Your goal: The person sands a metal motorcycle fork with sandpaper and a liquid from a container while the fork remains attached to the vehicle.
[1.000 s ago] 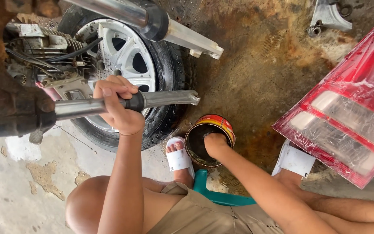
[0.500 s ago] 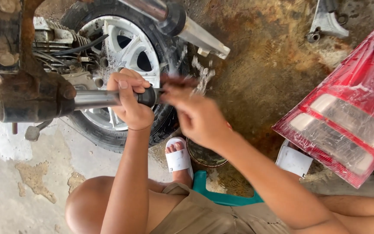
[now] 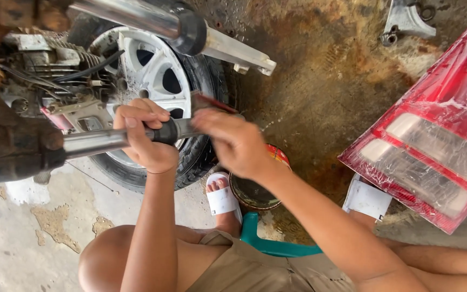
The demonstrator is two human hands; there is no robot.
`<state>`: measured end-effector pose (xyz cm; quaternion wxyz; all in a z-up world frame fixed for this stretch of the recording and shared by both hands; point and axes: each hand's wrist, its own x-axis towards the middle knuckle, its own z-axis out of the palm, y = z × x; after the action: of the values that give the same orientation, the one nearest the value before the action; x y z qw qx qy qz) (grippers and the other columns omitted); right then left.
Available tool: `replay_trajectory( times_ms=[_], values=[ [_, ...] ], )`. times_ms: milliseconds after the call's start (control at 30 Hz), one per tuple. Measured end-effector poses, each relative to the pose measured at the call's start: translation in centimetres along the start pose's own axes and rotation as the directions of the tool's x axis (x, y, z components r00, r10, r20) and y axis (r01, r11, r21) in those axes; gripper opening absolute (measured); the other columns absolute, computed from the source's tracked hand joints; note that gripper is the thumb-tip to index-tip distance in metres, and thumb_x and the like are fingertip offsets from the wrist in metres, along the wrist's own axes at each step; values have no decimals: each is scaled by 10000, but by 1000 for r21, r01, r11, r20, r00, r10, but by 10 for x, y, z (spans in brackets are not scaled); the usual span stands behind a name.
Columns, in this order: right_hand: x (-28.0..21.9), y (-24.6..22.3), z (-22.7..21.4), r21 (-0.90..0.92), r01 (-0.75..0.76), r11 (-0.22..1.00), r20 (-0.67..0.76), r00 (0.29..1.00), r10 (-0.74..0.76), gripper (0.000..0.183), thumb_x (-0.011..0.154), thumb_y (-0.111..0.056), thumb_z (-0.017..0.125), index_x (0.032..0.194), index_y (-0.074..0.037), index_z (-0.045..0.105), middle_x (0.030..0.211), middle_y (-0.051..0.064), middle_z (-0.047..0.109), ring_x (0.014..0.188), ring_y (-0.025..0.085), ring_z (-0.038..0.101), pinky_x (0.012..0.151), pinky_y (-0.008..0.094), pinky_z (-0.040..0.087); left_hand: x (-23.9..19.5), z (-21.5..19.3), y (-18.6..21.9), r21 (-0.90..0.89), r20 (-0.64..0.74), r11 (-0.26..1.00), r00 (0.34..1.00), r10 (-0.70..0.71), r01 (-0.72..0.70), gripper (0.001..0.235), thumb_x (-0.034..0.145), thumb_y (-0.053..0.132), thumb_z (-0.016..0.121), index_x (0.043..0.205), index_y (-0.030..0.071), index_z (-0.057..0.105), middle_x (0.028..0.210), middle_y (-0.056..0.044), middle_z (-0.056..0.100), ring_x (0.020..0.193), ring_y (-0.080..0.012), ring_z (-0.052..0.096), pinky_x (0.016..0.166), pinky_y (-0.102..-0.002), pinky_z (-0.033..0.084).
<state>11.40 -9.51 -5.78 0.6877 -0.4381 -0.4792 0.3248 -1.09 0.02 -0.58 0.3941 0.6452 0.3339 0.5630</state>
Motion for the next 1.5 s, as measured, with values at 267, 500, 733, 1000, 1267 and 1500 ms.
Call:
replay_trajectory(
  times_ms=[267, 500, 733, 1000, 1267, 1500],
  values=[
    [-45, 79, -40, -148, -9, 989, 104, 994, 24, 439, 855, 73, 479, 1112, -97, 792, 1211, 144, 753, 1181, 353, 689, 994, 453, 531, 0, 1, 6, 87, -2, 996, 1000, -9, 9, 357, 1065, 273, 353, 782, 95, 478, 605, 16, 397, 629, -167, 600, 657, -283, 570],
    [-21, 82, -99, -306, -393, 867, 5, 910, 414, 363, 813, -3, 545, 1073, -146, 753, 909, 87, 768, 891, 331, 740, 821, 436, 572, 0, 0, 4, 117, -1, 992, 999, -43, 43, 310, 1046, 297, 343, 800, 141, 449, 619, 45, 345, 612, -122, 545, 657, -272, 567],
    [49, 10, -104, -512, -589, 625, 244, 597, 764, 495, 897, -42, 569, 1339, -233, 683, 1045, 169, 756, 889, 346, 742, 838, 482, 590, -2, -8, 3, 110, 19, 991, 997, -80, 77, 283, 1051, 311, 352, 828, 160, 439, 634, 68, 338, 642, -101, 541, 685, -276, 572],
    [76, -36, -94, -773, -417, 478, 488, 90, 868, 726, 953, -61, 550, 1631, -108, 295, 1346, 308, 599, 1291, 414, 587, 1104, 551, 456, -6, -13, 2, 85, 26, 990, 993, -119, 117, 272, 1053, 339, 363, 853, 165, 424, 658, 74, 326, 656, -109, 516, 721, -298, 570],
    [49, -28, -82, -716, -394, 576, 592, 95, 801, 905, 862, -89, 583, 1601, 106, 99, 1108, 293, 687, 1027, 436, 698, 847, 574, 575, -7, -15, 0, 55, 20, 991, 992, -122, 121, 262, 1046, 338, 388, 857, 163, 435, 656, 77, 330, 659, -107, 514, 716, -305, 571],
    [71, -35, -89, -594, -616, 518, 625, 53, 779, 758, 937, -103, 609, 1599, -13, 249, 1100, 210, 699, 896, 301, 721, 842, 461, 606, -7, -16, 1, 74, 49, 990, 991, -125, 121, 263, 1057, 342, 377, 867, 166, 424, 669, 78, 327, 663, -106, 504, 723, -303, 567]
  ],
)
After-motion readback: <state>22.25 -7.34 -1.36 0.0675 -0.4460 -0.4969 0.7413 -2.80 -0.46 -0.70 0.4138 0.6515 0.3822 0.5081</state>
